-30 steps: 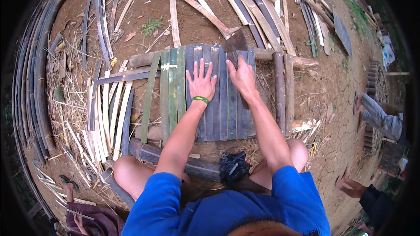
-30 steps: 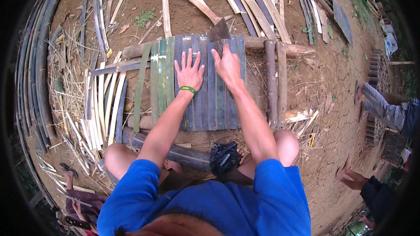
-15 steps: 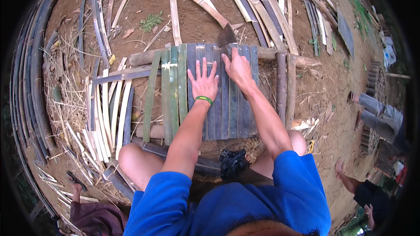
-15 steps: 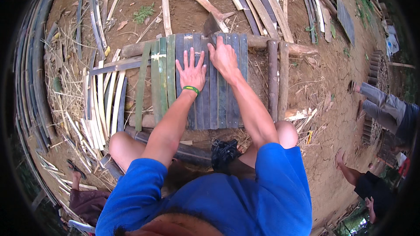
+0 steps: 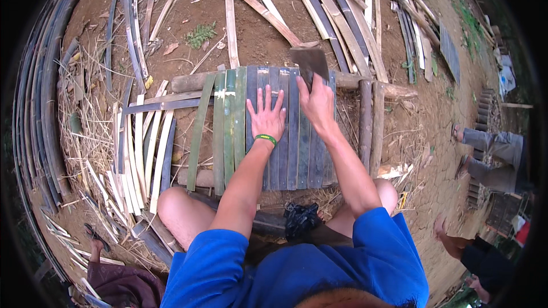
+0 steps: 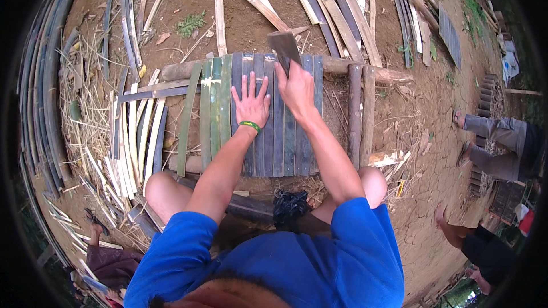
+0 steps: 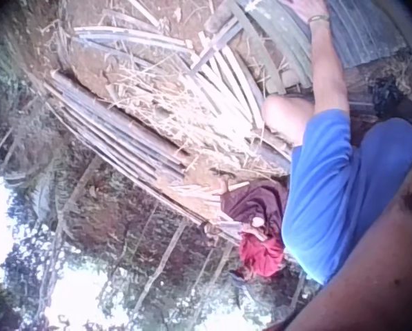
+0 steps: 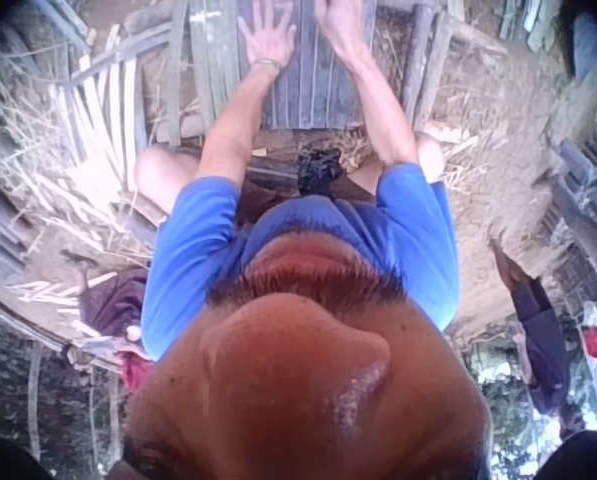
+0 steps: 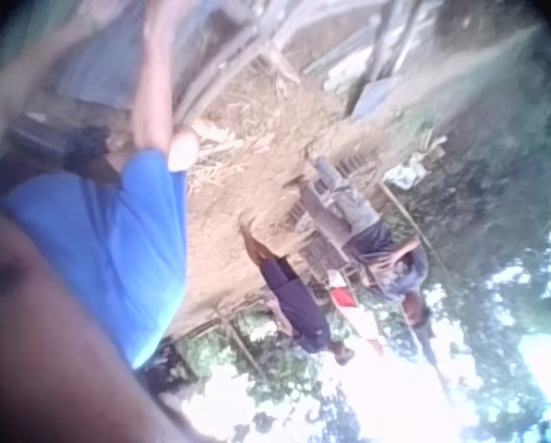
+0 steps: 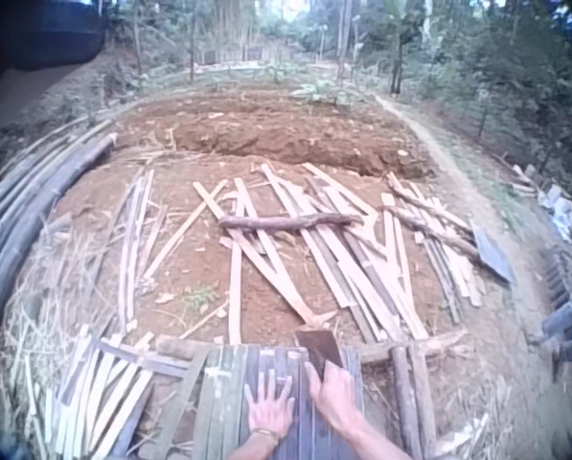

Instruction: The person sits on the ground and uses a machete to scrape and smooth the surface of a bamboo mat. They hold the mat with one hand while repeatedly striking and scraping the bamboo strips with the blade of the machete.

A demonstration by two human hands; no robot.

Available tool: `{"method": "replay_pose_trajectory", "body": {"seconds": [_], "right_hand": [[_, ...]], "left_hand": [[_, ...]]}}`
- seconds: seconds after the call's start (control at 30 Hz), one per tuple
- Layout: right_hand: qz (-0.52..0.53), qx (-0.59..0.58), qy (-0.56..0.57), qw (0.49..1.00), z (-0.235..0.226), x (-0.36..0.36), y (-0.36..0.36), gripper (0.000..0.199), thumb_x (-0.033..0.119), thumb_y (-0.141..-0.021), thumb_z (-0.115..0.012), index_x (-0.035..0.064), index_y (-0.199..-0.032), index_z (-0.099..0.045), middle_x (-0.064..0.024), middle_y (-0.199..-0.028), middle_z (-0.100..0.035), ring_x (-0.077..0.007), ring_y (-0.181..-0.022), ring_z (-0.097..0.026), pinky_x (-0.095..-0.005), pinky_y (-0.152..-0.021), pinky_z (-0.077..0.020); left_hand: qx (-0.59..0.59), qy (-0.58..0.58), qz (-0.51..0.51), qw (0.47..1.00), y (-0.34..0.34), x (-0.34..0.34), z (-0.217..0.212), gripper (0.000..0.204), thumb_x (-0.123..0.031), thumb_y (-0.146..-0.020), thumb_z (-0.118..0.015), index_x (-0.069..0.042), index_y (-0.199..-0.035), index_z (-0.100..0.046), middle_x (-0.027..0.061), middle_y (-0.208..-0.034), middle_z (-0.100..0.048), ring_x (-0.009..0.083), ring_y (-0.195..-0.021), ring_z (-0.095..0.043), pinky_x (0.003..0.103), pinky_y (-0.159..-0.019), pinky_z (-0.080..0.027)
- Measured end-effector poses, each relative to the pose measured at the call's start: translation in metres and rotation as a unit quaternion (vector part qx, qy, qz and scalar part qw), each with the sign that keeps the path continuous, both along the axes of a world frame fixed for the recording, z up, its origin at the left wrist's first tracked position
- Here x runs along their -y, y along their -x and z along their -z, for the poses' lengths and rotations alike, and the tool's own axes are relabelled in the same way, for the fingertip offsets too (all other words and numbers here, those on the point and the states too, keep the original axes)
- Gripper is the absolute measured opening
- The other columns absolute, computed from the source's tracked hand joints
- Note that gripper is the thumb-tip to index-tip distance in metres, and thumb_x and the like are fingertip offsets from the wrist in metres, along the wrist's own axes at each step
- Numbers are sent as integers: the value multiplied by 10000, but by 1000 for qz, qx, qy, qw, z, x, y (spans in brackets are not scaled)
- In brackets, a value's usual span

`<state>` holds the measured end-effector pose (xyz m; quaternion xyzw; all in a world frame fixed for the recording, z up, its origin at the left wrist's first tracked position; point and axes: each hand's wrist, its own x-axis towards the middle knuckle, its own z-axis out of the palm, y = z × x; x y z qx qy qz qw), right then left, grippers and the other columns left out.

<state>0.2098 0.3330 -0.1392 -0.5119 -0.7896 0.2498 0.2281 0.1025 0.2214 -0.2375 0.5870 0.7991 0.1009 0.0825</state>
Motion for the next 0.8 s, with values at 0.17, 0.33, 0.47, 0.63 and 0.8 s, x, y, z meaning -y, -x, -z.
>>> {"method": "replay_pose_trajectory", "body": {"seconds": [0.17, 0.33, 0.47, 0.63, 0.8], "right_hand": [[-8, 154, 37, 987, 37, -23, -3, 414, 357, -1010, -624, 27, -1253, -569, -307, -822, -701, -504, -752, -697, -578, -663, -561], [1, 9, -6, 1000, 14, -4, -15, 397, 350, -1003, -637, 53, -1257, -565, -299, -822, -704, -500, -761, -694, -577, -651, -549], [-70, 146, 25, 986, 39, -20, -21, 381, 363, -1002, -616, 60, -1227, -567, -300, -839, -706, -509, -749, -687, -589, -658, -547], [-69, 56, -5, 996, -20, -37, 18, 361, 361, -1012, -605, 52, -1197, -602, -279, -766, -698, -499, -758, -694, -578, -690, -561], [-43, 111, 23, 993, 18, -7, -12, 371, 355, -1014, -605, 33, -1199, -611, -294, -766, -694, -495, -779, -702, -587, -698, -564]], "left_hand": [[4, 9, 20, 1000, -9, -6, -6, 613, -379, -1046, -474, -294, -1629, -307, 124, -1722, -183, 362, -1589, -141, 664, -1237, -76], [7, 0, -1, 1000, 3, 5, 3, 613, -376, -1044, -476, -293, -1629, -310, 127, -1720, -189, 363, -1586, -148, 662, -1238, -74], [11, -9, 15, 1000, 1, -5, -4, 611, -367, -1044, -477, -288, -1627, -314, 127, -1718, -192, 365, -1587, -143, 660, -1238, -78], [5, 10, 1, 1000, 3, 3, 1, 605, -377, -1049, -467, -289, -1627, -313, 124, -1719, -192, 362, -1590, -132, 656, -1239, -83], [17, 13, 15, 1000, -5, -1, -2, 607, -384, -1050, -460, -290, -1630, -305, 122, -1723, -180, 364, -1590, -130, 654, -1242, -70]]}}
